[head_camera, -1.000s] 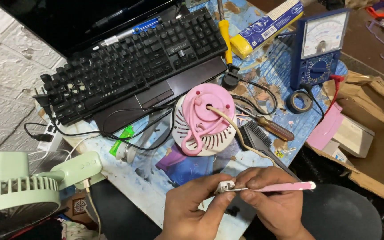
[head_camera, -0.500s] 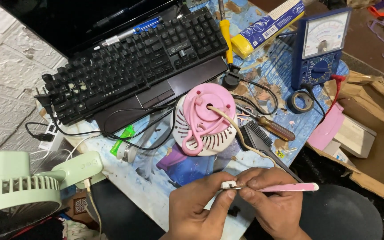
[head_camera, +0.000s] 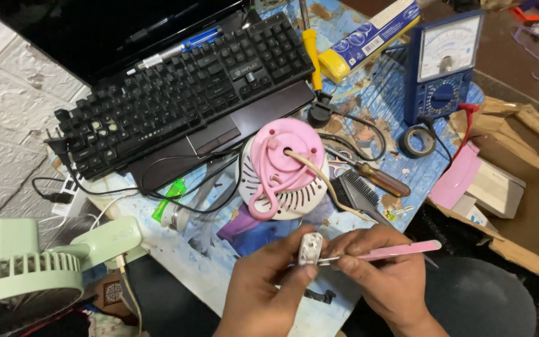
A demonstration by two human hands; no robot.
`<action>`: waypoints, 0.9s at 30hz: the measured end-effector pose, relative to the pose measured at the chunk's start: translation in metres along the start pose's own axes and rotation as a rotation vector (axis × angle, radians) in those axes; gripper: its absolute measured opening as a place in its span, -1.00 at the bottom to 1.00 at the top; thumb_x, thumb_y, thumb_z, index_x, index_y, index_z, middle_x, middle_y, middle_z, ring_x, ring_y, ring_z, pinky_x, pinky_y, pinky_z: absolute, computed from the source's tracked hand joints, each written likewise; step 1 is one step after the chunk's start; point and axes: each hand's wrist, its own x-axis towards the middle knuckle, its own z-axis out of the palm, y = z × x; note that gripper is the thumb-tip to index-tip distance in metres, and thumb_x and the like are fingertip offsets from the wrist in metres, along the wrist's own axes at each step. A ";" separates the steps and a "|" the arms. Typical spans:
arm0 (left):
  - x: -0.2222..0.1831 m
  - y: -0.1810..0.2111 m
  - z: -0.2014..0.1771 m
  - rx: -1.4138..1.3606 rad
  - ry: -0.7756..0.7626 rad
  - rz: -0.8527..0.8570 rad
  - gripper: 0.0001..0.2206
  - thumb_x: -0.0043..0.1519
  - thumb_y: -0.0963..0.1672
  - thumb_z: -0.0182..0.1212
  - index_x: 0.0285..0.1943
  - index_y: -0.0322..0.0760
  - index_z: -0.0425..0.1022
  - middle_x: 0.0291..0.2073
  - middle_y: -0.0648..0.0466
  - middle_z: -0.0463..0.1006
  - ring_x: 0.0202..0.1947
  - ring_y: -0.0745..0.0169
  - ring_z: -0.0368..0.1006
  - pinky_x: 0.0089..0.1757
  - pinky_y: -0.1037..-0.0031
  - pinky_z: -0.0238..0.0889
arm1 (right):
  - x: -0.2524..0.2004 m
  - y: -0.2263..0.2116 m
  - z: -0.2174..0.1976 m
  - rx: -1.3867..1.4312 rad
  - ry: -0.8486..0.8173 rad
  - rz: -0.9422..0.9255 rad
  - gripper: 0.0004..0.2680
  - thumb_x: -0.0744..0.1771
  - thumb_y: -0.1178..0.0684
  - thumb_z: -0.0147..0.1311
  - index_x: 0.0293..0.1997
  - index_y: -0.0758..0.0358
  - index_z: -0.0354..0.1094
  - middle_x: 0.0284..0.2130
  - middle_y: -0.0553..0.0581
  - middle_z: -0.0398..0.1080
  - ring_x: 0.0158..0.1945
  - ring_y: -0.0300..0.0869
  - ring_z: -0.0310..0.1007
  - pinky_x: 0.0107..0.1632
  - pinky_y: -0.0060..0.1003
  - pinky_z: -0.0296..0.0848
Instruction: Inspecting and testing a small electronic component using a prying tool and a multimeter on a repair bench.
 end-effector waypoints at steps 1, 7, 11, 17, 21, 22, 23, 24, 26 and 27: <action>0.000 0.003 0.001 0.002 0.002 -0.005 -0.56 0.25 -0.17 0.42 0.36 -0.17 0.74 0.15 0.05 0.90 0.09 0.40 0.73 -0.08 0.47 0.64 | -0.002 -0.002 0.001 0.002 0.002 0.005 -0.89 0.33 0.21 0.40 -0.23 0.29 0.49 -0.38 0.38 0.62 -0.28 0.08 0.67 -0.04 0.11 0.71; 0.003 -0.007 0.001 -0.302 -0.012 -0.204 -0.44 0.25 -0.28 0.41 0.51 -0.19 0.62 0.17 -0.05 0.89 0.14 0.31 0.75 0.15 0.47 0.55 | -0.002 -0.007 0.001 -0.168 0.040 0.089 -0.93 0.30 0.21 0.41 -0.25 0.24 0.59 -0.34 0.35 0.69 -0.23 0.14 0.77 -0.11 0.11 0.80; 0.003 -0.013 0.002 -0.321 -0.022 -0.214 -0.40 0.26 -0.31 0.41 0.56 -0.23 0.61 0.10 0.02 0.85 -0.13 0.50 0.53 -0.02 0.57 0.42 | 0.000 -0.006 0.001 -0.179 0.028 0.085 -0.90 0.27 0.25 0.45 -0.28 0.28 0.58 -0.40 0.29 0.64 -0.25 0.05 0.71 -0.11 -0.01 0.73; 0.003 -0.006 0.003 0.010 0.006 -0.163 -0.50 0.25 -0.19 0.47 0.44 -0.15 0.75 -0.10 0.18 0.72 -0.15 0.53 0.48 -0.14 0.57 0.42 | 0.003 -0.009 0.001 -0.233 0.004 0.121 -0.91 0.26 0.24 0.46 -0.31 0.27 0.59 -0.38 0.31 0.66 -0.29 0.01 0.73 -0.17 -0.09 0.72; 0.003 -0.005 0.005 0.184 0.027 0.098 -0.58 0.26 -0.14 0.37 0.35 -0.12 0.74 0.11 0.05 0.90 0.11 0.43 0.80 0.08 0.54 0.60 | 0.005 -0.010 0.002 -0.282 -0.001 0.132 -0.92 0.29 0.17 0.44 -0.29 0.22 0.59 -0.37 0.31 0.68 -0.29 0.03 0.74 -0.21 -0.03 0.72; 0.003 -0.009 0.006 0.183 0.026 0.099 -0.58 0.26 -0.14 0.37 0.35 -0.12 0.74 0.11 0.05 0.90 0.11 0.43 0.80 0.08 0.54 0.60 | 0.004 -0.009 0.003 -0.282 -0.001 0.131 -0.92 0.29 0.17 0.44 -0.29 0.22 0.59 -0.37 0.31 0.68 -0.29 0.03 0.74 -0.21 -0.03 0.72; 0.003 -0.012 0.007 0.164 0.054 0.109 -0.59 0.25 -0.16 0.38 0.32 -0.15 0.75 0.10 0.04 0.91 0.09 0.44 0.80 0.08 0.53 0.61 | 0.004 -0.008 0.005 -0.259 -0.016 0.096 -0.91 0.30 0.20 0.43 -0.30 0.23 0.56 -0.40 0.29 0.65 -0.29 0.03 0.73 -0.20 -0.04 0.71; 0.003 -0.016 0.008 0.145 0.082 0.119 -0.61 0.24 -0.17 0.39 0.29 -0.18 0.76 0.09 0.04 0.91 0.08 0.44 0.79 0.07 0.51 0.62 | 0.004 -0.007 0.006 -0.234 -0.032 0.060 -0.90 0.30 0.24 0.41 -0.30 0.24 0.53 -0.43 0.27 0.62 -0.29 0.03 0.72 -0.20 -0.05 0.70; 0.003 -0.018 0.009 0.161 0.097 0.122 -0.61 0.24 -0.17 0.39 0.29 -0.17 0.77 0.09 0.05 0.91 0.08 0.43 0.80 0.09 0.52 0.62 | 0.003 -0.006 0.007 -0.220 -0.034 0.059 -0.91 0.30 0.25 0.41 -0.27 0.25 0.54 -0.40 0.32 0.64 -0.27 0.04 0.73 -0.18 -0.06 0.71; 0.003 -0.019 0.009 0.177 0.110 0.124 -0.61 0.24 -0.17 0.39 0.29 -0.16 0.77 0.10 0.05 0.91 0.09 0.43 0.80 0.10 0.53 0.62 | 0.003 -0.006 0.008 -0.206 -0.034 0.058 -0.91 0.31 0.26 0.40 -0.24 0.26 0.55 -0.36 0.36 0.66 -0.25 0.05 0.74 -0.16 -0.06 0.72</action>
